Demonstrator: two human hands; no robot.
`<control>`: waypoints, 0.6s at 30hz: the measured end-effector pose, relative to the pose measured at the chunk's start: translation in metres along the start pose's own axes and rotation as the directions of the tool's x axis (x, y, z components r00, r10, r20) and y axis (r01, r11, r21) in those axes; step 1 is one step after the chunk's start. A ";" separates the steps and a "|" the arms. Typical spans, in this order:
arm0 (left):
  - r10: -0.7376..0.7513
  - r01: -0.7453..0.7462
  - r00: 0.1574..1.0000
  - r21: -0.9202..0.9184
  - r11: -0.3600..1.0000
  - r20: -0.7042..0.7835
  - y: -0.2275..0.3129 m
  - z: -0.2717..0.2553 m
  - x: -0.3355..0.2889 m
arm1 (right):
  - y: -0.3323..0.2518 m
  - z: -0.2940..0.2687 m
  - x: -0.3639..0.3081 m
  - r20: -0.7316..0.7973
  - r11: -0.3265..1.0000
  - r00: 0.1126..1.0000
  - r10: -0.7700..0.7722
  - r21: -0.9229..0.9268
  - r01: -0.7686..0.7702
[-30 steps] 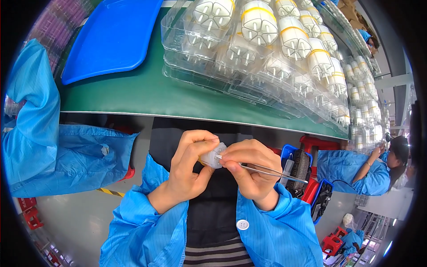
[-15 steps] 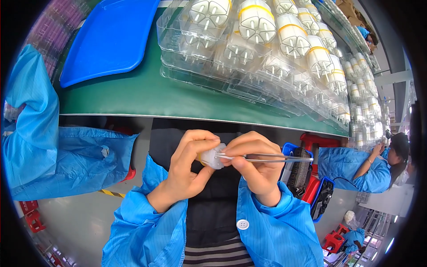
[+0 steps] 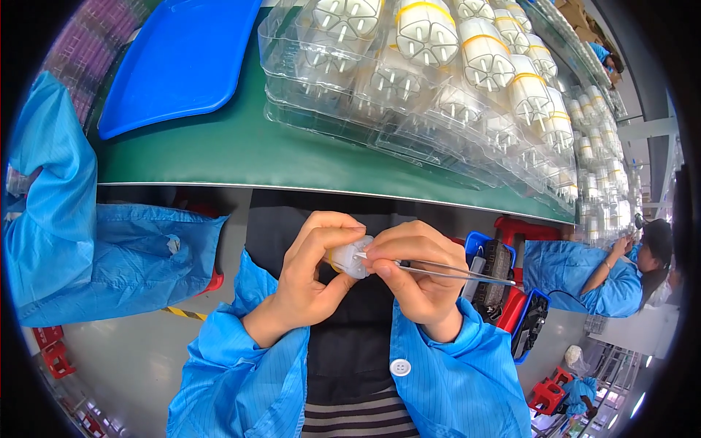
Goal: The person cleans or inspects small plastic components by hand, using tweezers to manipulate them.
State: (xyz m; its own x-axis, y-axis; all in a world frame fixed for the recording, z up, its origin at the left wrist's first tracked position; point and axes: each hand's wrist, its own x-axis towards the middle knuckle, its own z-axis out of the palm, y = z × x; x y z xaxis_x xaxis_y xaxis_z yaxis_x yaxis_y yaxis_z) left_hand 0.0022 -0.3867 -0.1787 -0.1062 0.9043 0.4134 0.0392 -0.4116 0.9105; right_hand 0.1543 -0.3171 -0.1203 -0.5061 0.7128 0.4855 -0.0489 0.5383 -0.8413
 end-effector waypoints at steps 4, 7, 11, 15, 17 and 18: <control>-0.014 0.014 1.000 -0.021 1.000 -0.014 0.000 0.000 -0.001 | -0.002 0.001 0.003 0.030 0.999 0.999 -0.019 -0.050 0.021; -0.050 0.050 0.999 0.004 0.999 -0.010 0.000 -0.002 -0.002 | 0.000 0.000 0.003 0.044 0.997 0.999 -0.009 -0.076 0.013; -0.077 0.078 0.997 -0.064 0.995 0.029 0.005 -0.003 -0.001 | -0.001 -0.007 -0.004 0.010 0.999 0.999 0.042 0.017 -0.042; -0.080 0.092 0.990 -0.101 0.991 0.117 0.010 -0.005 0.002 | -0.001 -0.010 -0.007 -0.030 0.985 0.992 0.119 0.129 -0.115; -0.092 0.104 0.991 -0.127 0.986 0.100 0.010 -0.004 0.002 | 0.000 -0.010 -0.007 -0.028 0.985 0.993 0.115 0.130 -0.111; -0.104 0.116 0.991 -0.153 0.982 0.081 0.010 -0.003 0.002 | 0.000 -0.010 -0.007 -0.025 0.985 0.994 0.111 0.133 -0.107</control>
State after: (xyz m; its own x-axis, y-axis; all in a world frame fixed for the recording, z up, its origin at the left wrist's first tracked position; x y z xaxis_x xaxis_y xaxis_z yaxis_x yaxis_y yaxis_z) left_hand -0.0005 -0.3898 -0.1685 -0.0291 0.9485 0.3155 -0.1254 -0.3166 0.9402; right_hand 0.1667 -0.3176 -0.1218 -0.4864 0.7793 0.3951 -0.1084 0.3949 -0.9123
